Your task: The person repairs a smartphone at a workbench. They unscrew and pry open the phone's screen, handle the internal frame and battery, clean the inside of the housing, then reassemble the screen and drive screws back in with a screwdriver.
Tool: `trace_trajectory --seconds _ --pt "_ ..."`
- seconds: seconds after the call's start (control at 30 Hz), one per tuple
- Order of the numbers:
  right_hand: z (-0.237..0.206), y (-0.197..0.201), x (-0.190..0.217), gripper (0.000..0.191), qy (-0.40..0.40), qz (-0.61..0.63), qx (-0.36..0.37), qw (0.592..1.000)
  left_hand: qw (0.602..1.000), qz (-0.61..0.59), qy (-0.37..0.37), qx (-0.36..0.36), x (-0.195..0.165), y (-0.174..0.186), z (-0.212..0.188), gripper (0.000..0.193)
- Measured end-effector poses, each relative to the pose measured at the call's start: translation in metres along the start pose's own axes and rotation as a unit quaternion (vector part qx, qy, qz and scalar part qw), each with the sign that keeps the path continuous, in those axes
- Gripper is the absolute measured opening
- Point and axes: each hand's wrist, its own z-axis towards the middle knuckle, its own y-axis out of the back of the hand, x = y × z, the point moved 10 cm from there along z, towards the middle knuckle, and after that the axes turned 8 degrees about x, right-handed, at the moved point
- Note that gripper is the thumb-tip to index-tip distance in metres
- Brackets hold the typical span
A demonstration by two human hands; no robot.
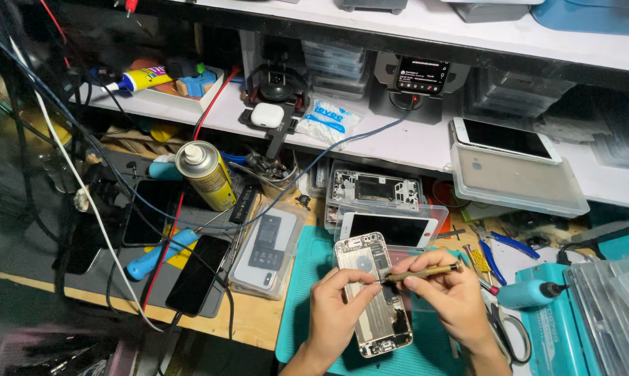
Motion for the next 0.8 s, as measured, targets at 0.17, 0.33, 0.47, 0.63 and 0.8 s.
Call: trace_trajectory --seconds 0.17,0.33,0.47,0.63,0.8 --pt "-0.0003 0.0001 -0.0011 0.020 -0.006 0.001 0.009 1.000 1.000 0.017 -0.014 0.000 -0.0057 -0.0013 -0.0010 0.012" --pt "-0.0011 0.0017 -0.0020 0.019 -0.012 -0.009 0.003 1.000 1.000 0.014 -0.013 0.002 -0.0058 -0.0019 -0.0013 0.010" --pt "0.0004 -0.0012 0.0004 0.020 -0.006 -0.002 0.017 1.000 0.999 0.029 -0.029 -0.002 -0.0069 -0.0024 -0.0015 0.010" --pt "-0.0033 -0.0015 0.0054 0.019 -0.010 -0.022 0.010 1.000 0.997 0.055 -0.047 -0.006 -0.0068 -0.0055 -0.0028 0.011" --pt "-0.0047 -0.0055 0.0071 0.019 -0.016 -0.033 0.007 0.999 0.997 0.071 -0.031 -0.005 -0.0026 -0.0035 -0.0035 0.011"
